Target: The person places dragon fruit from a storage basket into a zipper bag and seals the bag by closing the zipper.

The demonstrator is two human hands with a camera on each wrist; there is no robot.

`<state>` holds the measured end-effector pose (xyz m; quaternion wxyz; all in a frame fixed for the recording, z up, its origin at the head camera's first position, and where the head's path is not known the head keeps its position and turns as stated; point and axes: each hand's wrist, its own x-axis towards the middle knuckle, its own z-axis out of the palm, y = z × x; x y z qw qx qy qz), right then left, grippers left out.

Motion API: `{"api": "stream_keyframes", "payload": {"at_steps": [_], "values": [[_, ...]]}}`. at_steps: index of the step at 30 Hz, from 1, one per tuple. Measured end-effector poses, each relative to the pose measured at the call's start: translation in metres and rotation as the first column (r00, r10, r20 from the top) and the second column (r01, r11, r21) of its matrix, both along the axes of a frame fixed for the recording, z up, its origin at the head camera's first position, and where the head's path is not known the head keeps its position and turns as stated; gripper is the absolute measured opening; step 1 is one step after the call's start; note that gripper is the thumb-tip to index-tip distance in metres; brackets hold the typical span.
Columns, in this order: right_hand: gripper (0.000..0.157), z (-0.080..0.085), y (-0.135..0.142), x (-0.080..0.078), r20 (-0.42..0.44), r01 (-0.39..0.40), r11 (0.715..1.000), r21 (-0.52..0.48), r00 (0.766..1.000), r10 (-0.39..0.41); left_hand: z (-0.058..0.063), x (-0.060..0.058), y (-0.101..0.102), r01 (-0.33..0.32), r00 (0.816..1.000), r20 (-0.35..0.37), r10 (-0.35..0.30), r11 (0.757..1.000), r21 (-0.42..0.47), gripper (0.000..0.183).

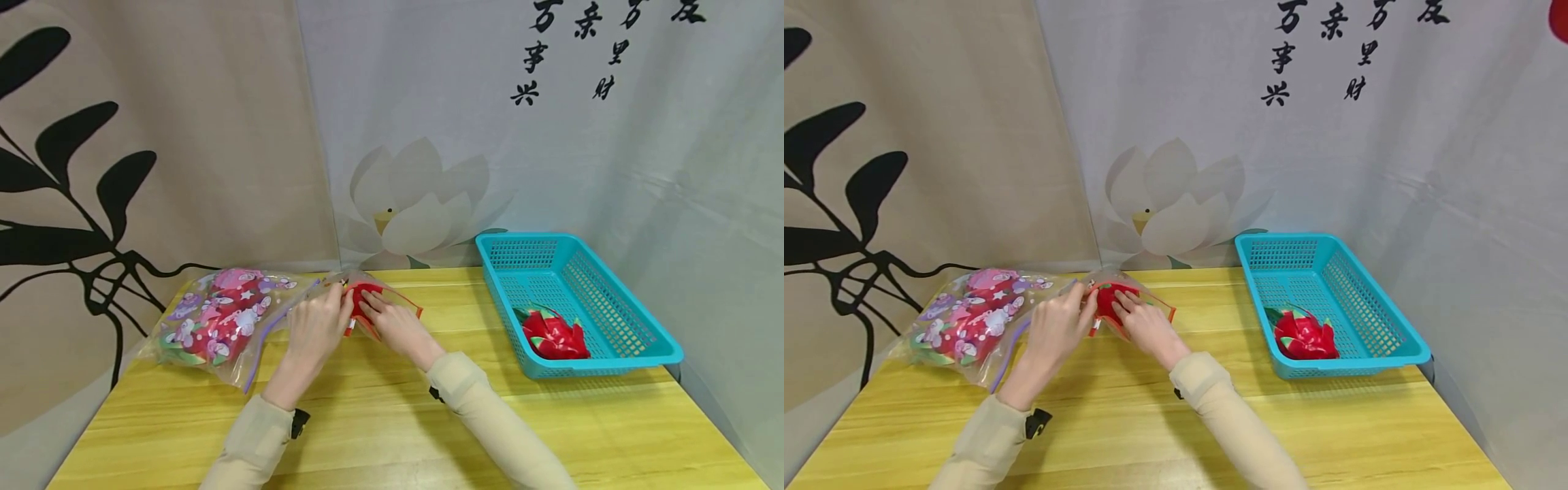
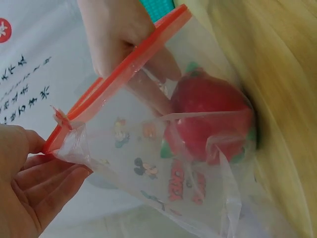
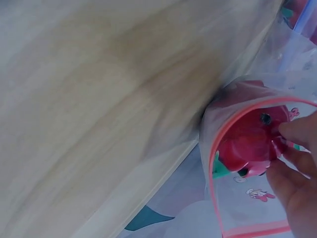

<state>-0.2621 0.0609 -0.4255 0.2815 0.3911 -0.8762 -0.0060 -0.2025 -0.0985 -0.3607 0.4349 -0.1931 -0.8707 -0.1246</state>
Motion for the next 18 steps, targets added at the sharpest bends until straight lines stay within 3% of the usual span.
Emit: {"api": "stream_keyframes", "payload": {"at_steps": [10, 18], "values": [[0.044, 0.0038, 0.0014, 0.0020, 0.090, 0.034, 0.995, 0.097, 0.995, -0.043, 0.0040, -0.0061, 0.0008, -0.012, 1.000, -0.011, 0.012, 1.000, 0.004, 0.017], [0.040, 0.0053, -0.0017, -0.0006, 0.100, 0.031, 0.996, 0.079, 0.994, -0.039, 0.0026, -0.0069, 0.0026, -0.021, 0.999, -0.043, 0.021, 1.000, -0.011, 0.023]]}}
